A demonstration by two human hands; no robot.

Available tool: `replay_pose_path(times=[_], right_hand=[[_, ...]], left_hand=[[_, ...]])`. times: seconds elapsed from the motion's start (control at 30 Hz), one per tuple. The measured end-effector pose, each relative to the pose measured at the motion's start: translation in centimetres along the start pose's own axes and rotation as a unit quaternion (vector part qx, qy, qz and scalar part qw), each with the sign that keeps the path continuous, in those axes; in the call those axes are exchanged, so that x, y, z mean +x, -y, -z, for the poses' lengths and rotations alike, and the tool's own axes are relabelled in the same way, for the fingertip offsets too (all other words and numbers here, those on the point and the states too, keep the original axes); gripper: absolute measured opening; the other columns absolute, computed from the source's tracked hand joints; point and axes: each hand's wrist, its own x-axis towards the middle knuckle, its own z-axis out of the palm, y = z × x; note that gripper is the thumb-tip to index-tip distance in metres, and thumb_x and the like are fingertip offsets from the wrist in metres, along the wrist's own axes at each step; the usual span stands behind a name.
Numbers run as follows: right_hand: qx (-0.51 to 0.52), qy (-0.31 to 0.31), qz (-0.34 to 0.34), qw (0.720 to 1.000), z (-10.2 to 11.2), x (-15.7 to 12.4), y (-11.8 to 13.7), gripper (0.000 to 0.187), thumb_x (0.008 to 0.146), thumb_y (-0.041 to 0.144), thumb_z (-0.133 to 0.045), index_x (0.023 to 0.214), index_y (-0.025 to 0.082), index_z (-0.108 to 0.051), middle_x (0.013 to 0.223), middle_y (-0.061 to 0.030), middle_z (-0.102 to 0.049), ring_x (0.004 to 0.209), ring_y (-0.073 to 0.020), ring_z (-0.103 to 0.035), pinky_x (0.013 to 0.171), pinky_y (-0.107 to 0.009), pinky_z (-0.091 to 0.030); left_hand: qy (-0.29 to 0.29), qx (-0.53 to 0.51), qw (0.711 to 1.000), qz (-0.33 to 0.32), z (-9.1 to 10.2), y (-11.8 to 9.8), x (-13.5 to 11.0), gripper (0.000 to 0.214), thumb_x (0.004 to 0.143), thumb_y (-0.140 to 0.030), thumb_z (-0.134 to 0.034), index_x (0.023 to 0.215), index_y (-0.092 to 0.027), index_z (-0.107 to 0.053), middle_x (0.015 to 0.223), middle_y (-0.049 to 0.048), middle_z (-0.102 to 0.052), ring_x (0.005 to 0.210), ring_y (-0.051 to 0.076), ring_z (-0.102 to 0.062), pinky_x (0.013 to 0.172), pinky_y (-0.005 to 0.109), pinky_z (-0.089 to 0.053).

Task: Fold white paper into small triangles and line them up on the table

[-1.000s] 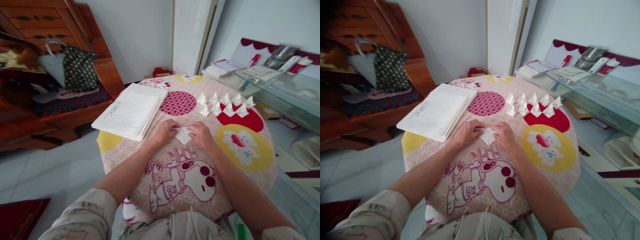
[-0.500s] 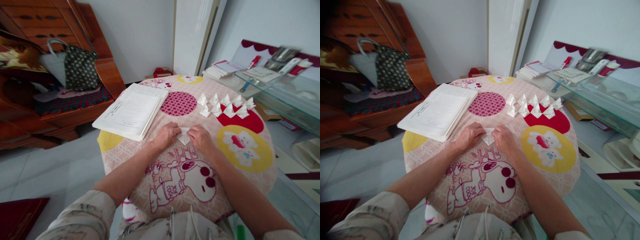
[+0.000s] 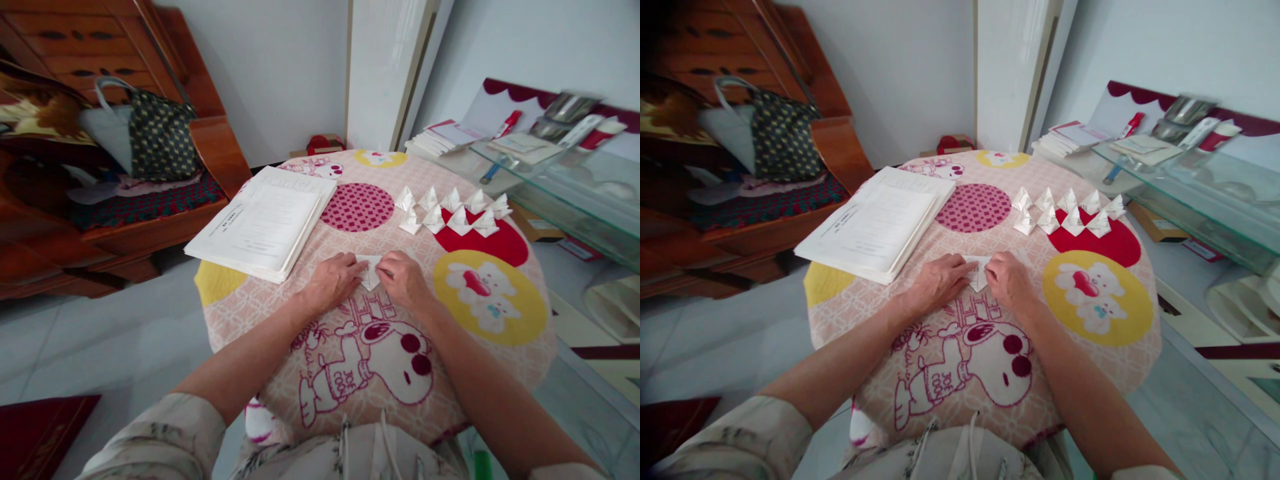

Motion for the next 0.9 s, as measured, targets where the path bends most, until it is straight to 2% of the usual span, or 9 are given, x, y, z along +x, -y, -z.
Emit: replay_pose_path(times=[0.1, 0.2, 0.33, 0.53, 0.73, 0.9], right_hand=[[0.071, -0.032, -0.089, 0.993, -0.1, 0.8, -0.1, 0.020, 0.079, 0.007, -0.058, 0.073, 0.017, -0.073, 0.078, -0.0068, -0.071, 0.076, -0.0190, -0.063, 0.071, -0.030, -0.048], [0.136, -0.049, -0.190, 0.971, -0.3, 1.4, -0.2, 0.020, 0.075, 0.007, -0.059, 0.079, 0.018, -0.076, 0.080, -0.0053, -0.075, 0.073, -0.0182, -0.067, 0.070, -0.029, -0.050], [0.159, -0.032, -0.256, 0.953, -0.2, 1.8, -0.1, 0.023, 0.071, 0.006, -0.060, 0.083, 0.016, -0.077, 0.078, -0.0046, -0.076, 0.072, -0.0187, -0.069, 0.068, -0.028, -0.052], [0.112, -0.002, -0.259, 0.959, 0.4, 2.0, 0.0, 0.026, 0.066, 0.004, -0.061, 0.084, 0.015, -0.077, 0.071, -0.0030, -0.073, 0.066, -0.0172, -0.066, 0.064, -0.026, -0.049], [0.096, -0.007, -0.263, 0.960, -0.2, 2.5, 0.0, 0.023, 0.068, 0.009, -0.065, 0.086, 0.016, -0.077, 0.070, -0.0022, -0.072, 0.064, -0.0159, -0.064, 0.064, -0.026, -0.048], [0.074, 0.021, -0.252, 0.965, -1.0, 3.2, 0.2, 0.017, 0.067, 0.013, -0.067, 0.081, 0.017, -0.076, 0.065, -0.0012, -0.069, 0.065, -0.0168, -0.063, 0.065, -0.026, -0.047]], left_hand=[[0.017, 0.017, 1.000, 0.005, 0.3, -0.5, 0.0, 0.027, 0.098, -0.031, -0.053, 0.121, -0.022, -0.063, 0.105, 0.0075, -0.063, 0.096, 0.022, -0.058, 0.081, 0.034, -0.051], [0.026, 0.018, 1.000, 0.004, 0.3, -0.6, 0.1, 0.025, 0.098, -0.030, -0.052, 0.118, -0.021, -0.063, 0.111, 0.0085, -0.063, 0.097, 0.023, -0.057, 0.082, 0.034, -0.051], [0.013, 0.013, 1.000, -0.021, -0.1, -0.4, 0.1, 0.024, 0.098, -0.028, -0.051, 0.117, -0.019, -0.063, 0.119, 0.0090, -0.063, 0.098, 0.022, -0.058, 0.085, 0.035, -0.051], [0.001, 0.016, 1.000, -0.026, -0.4, -0.6, 0.0, 0.036, 0.098, -0.034, -0.052, 0.132, -0.023, -0.054, 0.119, 0.0088, -0.062, 0.102, 0.024, -0.057, 0.087, 0.036, -0.050], [0.020, 0.035, 0.999, -0.030, 0.0, -1.0, -0.1, 0.033, 0.098, -0.034, -0.052, 0.128, -0.022, -0.058, 0.117, 0.0091, -0.062, 0.101, 0.024, -0.057, 0.084, 0.036, -0.050], [0.028, 0.044, 0.998, -0.029, 0.0, -1.0, -0.1, 0.034, 0.098, -0.033, -0.053, 0.130, -0.023, -0.057, 0.116, 0.0090, -0.062, 0.100, 0.025, -0.057, 0.082, 0.037, -0.051]])
